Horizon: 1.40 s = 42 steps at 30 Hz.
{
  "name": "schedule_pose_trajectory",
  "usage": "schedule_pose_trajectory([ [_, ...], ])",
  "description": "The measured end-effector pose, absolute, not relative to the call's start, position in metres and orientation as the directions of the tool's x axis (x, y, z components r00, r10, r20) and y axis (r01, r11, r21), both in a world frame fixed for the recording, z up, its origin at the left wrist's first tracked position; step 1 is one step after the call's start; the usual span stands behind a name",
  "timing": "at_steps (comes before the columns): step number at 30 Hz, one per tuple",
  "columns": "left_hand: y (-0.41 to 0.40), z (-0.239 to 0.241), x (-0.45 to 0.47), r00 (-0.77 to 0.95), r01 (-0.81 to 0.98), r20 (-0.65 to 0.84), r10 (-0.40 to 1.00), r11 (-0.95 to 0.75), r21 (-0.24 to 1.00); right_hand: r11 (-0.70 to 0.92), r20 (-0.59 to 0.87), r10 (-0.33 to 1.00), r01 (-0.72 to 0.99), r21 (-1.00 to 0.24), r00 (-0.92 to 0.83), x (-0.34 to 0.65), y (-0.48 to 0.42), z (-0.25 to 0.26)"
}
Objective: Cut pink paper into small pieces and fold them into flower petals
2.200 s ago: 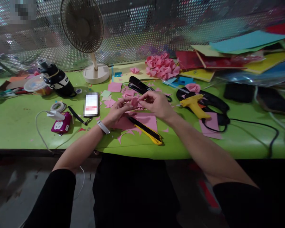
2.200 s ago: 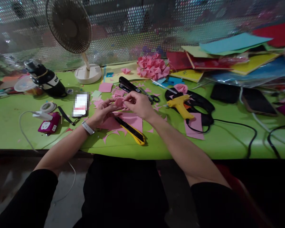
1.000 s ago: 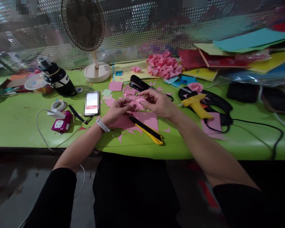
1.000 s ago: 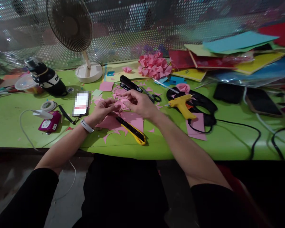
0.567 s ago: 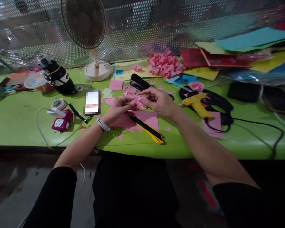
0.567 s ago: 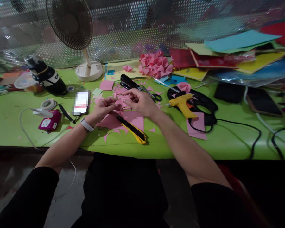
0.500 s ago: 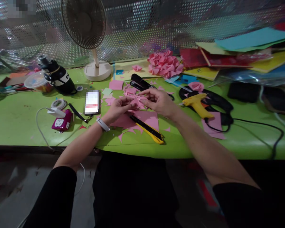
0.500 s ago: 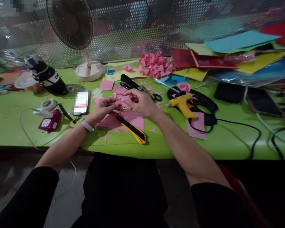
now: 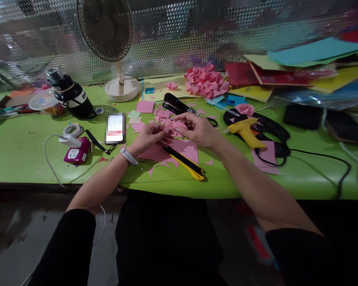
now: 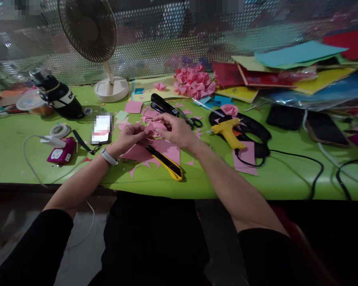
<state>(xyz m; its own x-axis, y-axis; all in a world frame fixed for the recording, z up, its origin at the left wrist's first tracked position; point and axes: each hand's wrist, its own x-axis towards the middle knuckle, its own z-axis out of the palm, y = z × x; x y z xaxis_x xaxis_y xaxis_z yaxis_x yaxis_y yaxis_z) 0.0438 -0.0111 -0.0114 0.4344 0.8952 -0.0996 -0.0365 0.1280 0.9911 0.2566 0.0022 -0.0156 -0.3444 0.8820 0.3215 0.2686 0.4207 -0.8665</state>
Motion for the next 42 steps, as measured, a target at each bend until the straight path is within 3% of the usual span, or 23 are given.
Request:
schedule_pose_trajectory([
  [42, -0.0106, -0.0139, 0.0461, 0.415, -0.010, -0.083, 0.906, 0.095, 0.995, 0.371, 0.294, 0.901, 0.211, -0.905, -0.320, 0.2517, 0.0029, -0.0210],
])
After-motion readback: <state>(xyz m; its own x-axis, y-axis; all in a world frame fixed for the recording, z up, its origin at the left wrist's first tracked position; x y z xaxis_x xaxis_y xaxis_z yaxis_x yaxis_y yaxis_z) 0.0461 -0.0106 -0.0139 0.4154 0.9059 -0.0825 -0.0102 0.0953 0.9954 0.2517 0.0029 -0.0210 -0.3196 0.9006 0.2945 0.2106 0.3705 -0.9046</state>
